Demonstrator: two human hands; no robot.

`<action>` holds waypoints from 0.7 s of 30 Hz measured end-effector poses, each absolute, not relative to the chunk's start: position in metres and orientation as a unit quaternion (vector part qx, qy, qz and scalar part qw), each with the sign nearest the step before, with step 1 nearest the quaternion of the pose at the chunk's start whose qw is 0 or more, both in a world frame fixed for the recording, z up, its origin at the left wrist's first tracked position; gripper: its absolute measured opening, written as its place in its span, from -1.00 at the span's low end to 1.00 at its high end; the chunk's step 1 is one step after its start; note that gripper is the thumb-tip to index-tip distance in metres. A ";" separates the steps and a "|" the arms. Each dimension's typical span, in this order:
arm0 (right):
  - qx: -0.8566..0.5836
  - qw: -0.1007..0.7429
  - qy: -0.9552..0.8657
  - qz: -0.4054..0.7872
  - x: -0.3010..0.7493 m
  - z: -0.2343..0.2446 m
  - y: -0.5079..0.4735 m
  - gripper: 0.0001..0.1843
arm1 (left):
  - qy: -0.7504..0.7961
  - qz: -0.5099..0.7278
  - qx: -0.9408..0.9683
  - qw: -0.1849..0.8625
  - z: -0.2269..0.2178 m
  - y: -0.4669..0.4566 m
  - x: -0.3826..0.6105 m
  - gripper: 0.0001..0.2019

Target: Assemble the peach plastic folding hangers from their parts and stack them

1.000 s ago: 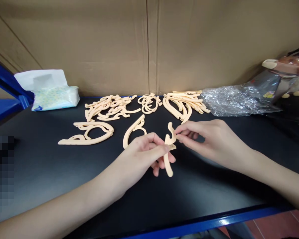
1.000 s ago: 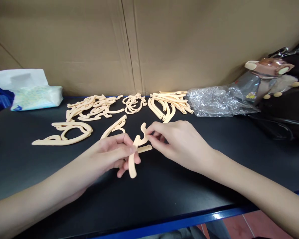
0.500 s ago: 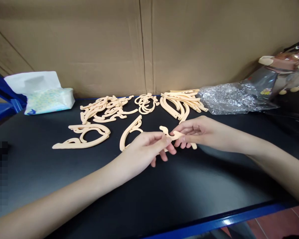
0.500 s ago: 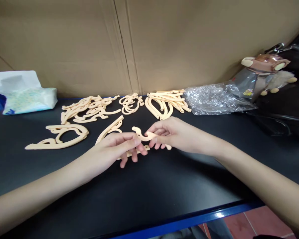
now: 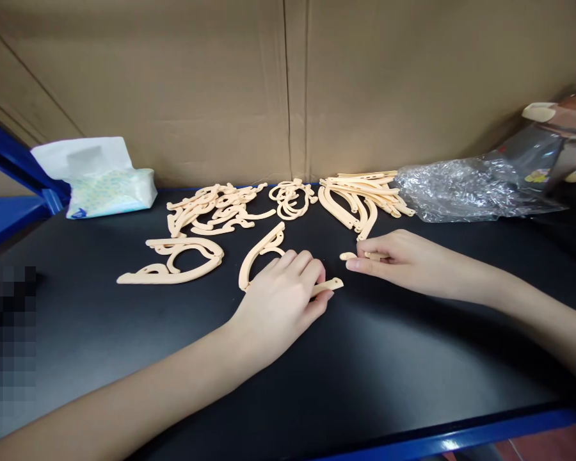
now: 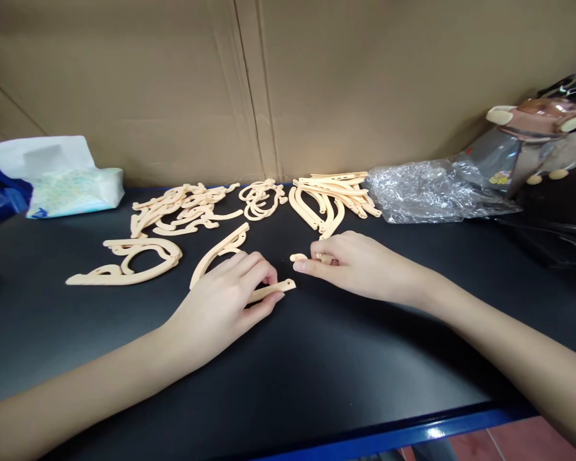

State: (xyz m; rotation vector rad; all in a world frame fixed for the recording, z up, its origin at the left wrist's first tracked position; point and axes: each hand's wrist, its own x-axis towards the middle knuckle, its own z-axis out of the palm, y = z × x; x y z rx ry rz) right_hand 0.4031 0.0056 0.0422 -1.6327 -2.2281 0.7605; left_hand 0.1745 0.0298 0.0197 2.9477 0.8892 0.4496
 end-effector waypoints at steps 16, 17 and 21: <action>-0.486 0.108 -0.771 0.397 0.402 0.043 0.007 -0.57 | 0.297 0.138 0.924 0.196 0.021 0.039 0.173 -0.80; -0.486 0.108 -0.771 0.398 0.403 0.043 0.007 -0.57 | 0.301 0.138 0.920 0.210 0.021 0.039 0.173 -0.81; -0.478 0.110 -0.773 0.402 0.405 0.043 0.008 -0.61 | 0.311 0.141 0.909 0.240 0.021 0.040 0.172 -0.81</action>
